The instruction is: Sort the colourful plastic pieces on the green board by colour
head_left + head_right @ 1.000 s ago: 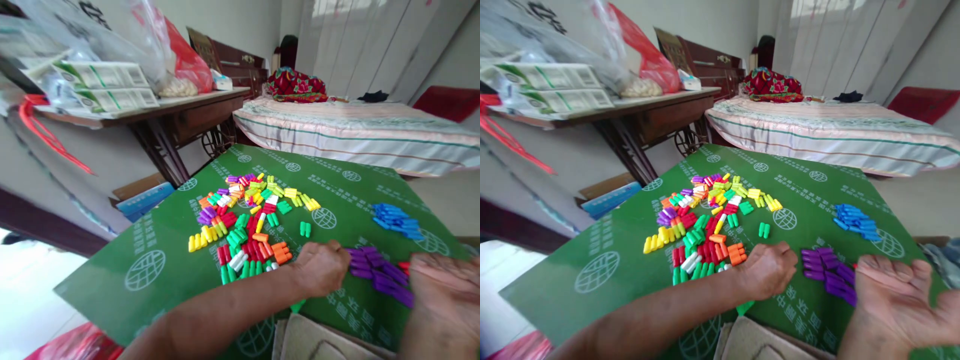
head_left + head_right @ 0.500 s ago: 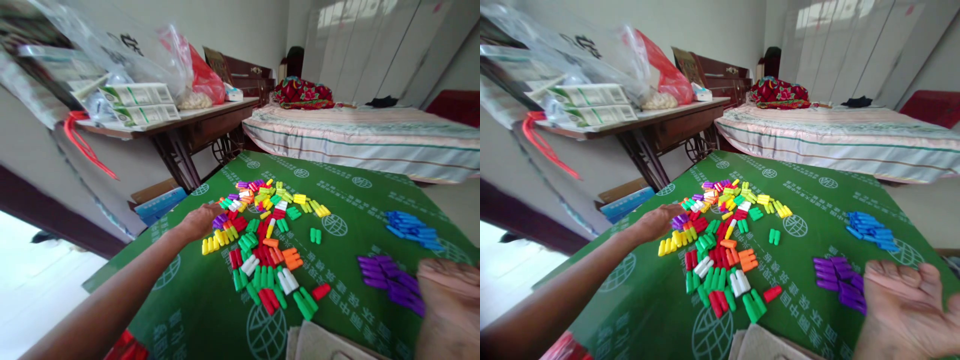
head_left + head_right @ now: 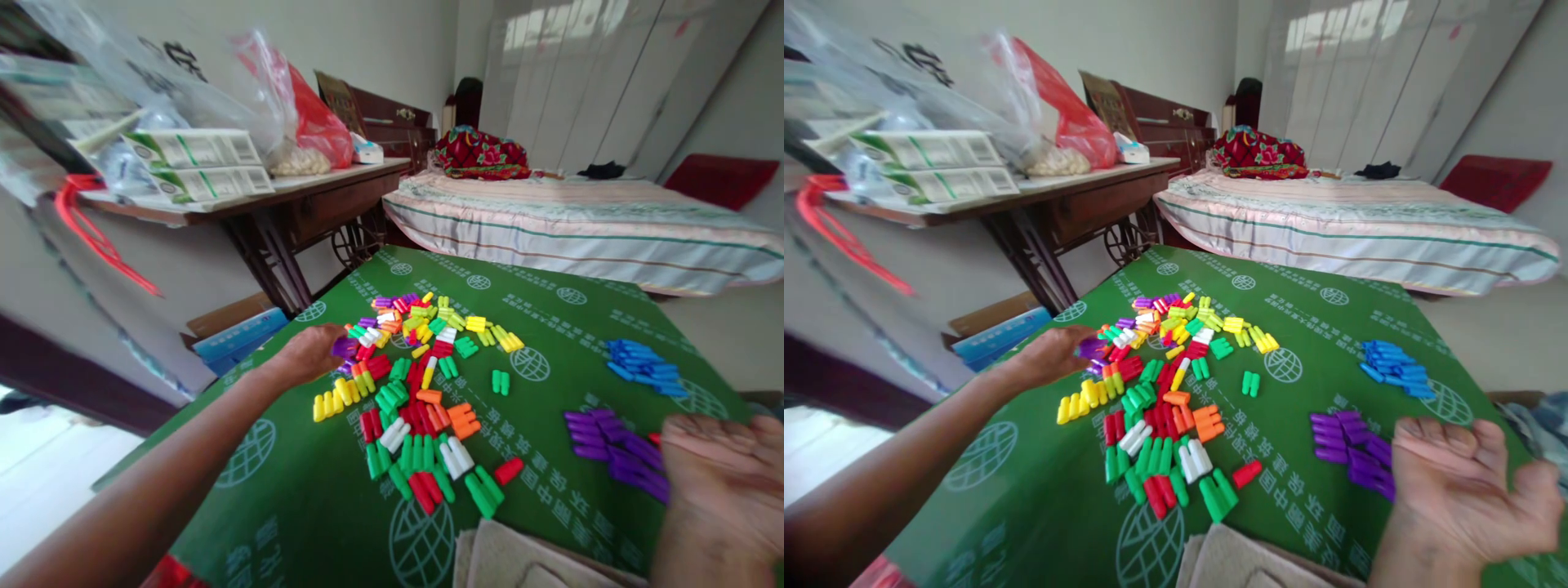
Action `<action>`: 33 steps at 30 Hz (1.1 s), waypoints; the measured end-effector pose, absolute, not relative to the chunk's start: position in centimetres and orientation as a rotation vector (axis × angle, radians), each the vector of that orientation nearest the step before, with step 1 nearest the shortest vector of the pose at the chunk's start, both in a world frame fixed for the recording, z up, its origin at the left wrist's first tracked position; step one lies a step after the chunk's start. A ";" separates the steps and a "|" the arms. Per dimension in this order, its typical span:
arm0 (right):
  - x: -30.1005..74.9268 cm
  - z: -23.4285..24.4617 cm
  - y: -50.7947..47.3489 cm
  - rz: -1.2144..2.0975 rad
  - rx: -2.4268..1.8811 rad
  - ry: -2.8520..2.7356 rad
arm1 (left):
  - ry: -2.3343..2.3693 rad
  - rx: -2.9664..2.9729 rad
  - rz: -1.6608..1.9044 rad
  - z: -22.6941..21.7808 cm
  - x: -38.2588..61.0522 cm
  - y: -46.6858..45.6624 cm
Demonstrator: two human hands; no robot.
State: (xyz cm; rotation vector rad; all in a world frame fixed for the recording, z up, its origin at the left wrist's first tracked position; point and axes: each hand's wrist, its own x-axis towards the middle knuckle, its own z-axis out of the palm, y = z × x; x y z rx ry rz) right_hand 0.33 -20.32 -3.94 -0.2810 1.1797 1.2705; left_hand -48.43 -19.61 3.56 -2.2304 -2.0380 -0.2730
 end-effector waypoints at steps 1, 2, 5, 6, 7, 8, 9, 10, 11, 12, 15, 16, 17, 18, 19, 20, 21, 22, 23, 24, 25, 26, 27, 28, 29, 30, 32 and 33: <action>0.0 -3.1 -20.3 1.167 -0.244 0.717 | -2.015 -2.265 -0.336 4.0 -47.3 -19.7; -0.2 -2.4 -20.1 1.060 -0.262 0.325 | -1.983 -2.339 -0.383 4.3 -45.8 -19.9; -0.3 -1.0 -19.7 0.875 -0.404 -0.140 | -1.825 -2.630 -0.481 4.7 -40.1 -20.7; -0.2 -0.8 -19.7 0.852 -0.429 -0.190 | -1.772 -2.737 -0.487 4.6 -37.9 -21.2; 0.0 -0.7 -19.7 0.839 -0.438 -0.227 | -1.705 -2.864 -0.455 4.5 -35.7 -21.6; 0.2 -0.7 -19.7 0.829 -0.438 -0.259 | -1.626 -2.972 -0.402 4.3 -33.4 -22.0; 0.4 -0.8 -19.8 0.821 -0.432 -0.285 | -1.547 -3.062 -0.302 4.1 -31.2 -22.3; 0.5 -0.9 -20.0 0.816 -0.423 -0.305 | -1.497 -3.092 -0.221 3.8 -29.1 -22.6; 0.6 -1.0 -20.0 0.816 -0.414 -0.319 | -1.431 -3.134 -0.136 3.5 -27.0 -22.7; 0.8 -1.1 -20.1 0.818 -0.408 -0.329 | -1.366 -3.162 -0.053 3.1 -25.1 -22.7; 1.1 -1.5 -20.1 0.824 -0.402 -0.334 | -1.306 -3.161 -0.009 1.7 -20.4 -22.4; 1.2 -1.6 -20.0 0.823 -0.402 -0.332 | -1.328 -3.144 -0.018 1.2 -19.2 -22.2; 1.4 -1.7 -20.0 0.824 -0.400 -0.331 | -1.346 -3.125 -0.037 0.6 -18.1 -22.1; 1.5 -1.8 -19.9 0.825 -0.394 -0.330 | -1.368 -3.102 -0.049 0.1 -17.3 -22.1; 1.5 -1.9 -19.9 0.827 -0.386 -0.328 | -1.384 -3.078 -0.054 -0.3 -16.7 -22.1; 1.6 -2.0 -19.8 0.831 -0.377 -0.326 | -1.393 -3.056 -0.059 -0.7 -16.2 -22.1; 1.6 -2.0 -19.8 0.834 -0.369 -0.323 | -1.397 -3.036 -0.064 -1.0 -15.9 -22.1; 1.5 -2.0 -19.8 0.835 -0.362 -0.322 | -1.400 -3.019 -0.073 -1.2 -15.8 -22.1; 1.4 -2.0 -19.8 0.835 -0.356 -0.322 | -1.404 -3.007 -0.087 -1.4 -15.8 -22.1; 1.3 -1.9 -19.7 0.834 -0.352 -0.323 | -1.411 -2.997 -0.101 -1.4 -15.9 -22.1; 1.2 -1.9 -19.7 0.834 -0.349 -0.326 | -1.424 -2.995 -0.106 -1.5 -16.0 -22.1; 1.1 -1.8 -19.7 0.835 -0.347 -0.330 | -1.440 -2.998 -0.099 -1.5 -16.2 -22.0; 0.9 -1.7 -19.6 0.838 -0.346 -0.332 | -1.457 -3.005 -0.083 -1.5 -16.3 -22.0; 0.8 -1.7 -19.6 0.843 -0.346 -0.333 | -1.471 -3.012 -0.069 -1.5 -16.4 -22.0; 0.8 -1.7 -19.5 0.849 -0.345 -0.334 | -1.479 -3.020 -0.060 -1.5 -16.5 -22.0; 0.7 -1.7 -19.5 0.853 -0.344 -0.333 | -1.480 -3.029 -0.059 -1.6 -16.5 -22.0; 0.7 -1.7 -19.4 0.857 -0.340 -0.332 | -1.478 -3.033 -0.080 -1.7 -16.4 -22.0; 0.7 -1.8 -19.4 0.855 -0.338 -0.330 | -1.477 -3.032 -0.089 -1.7 -16.3 -22.0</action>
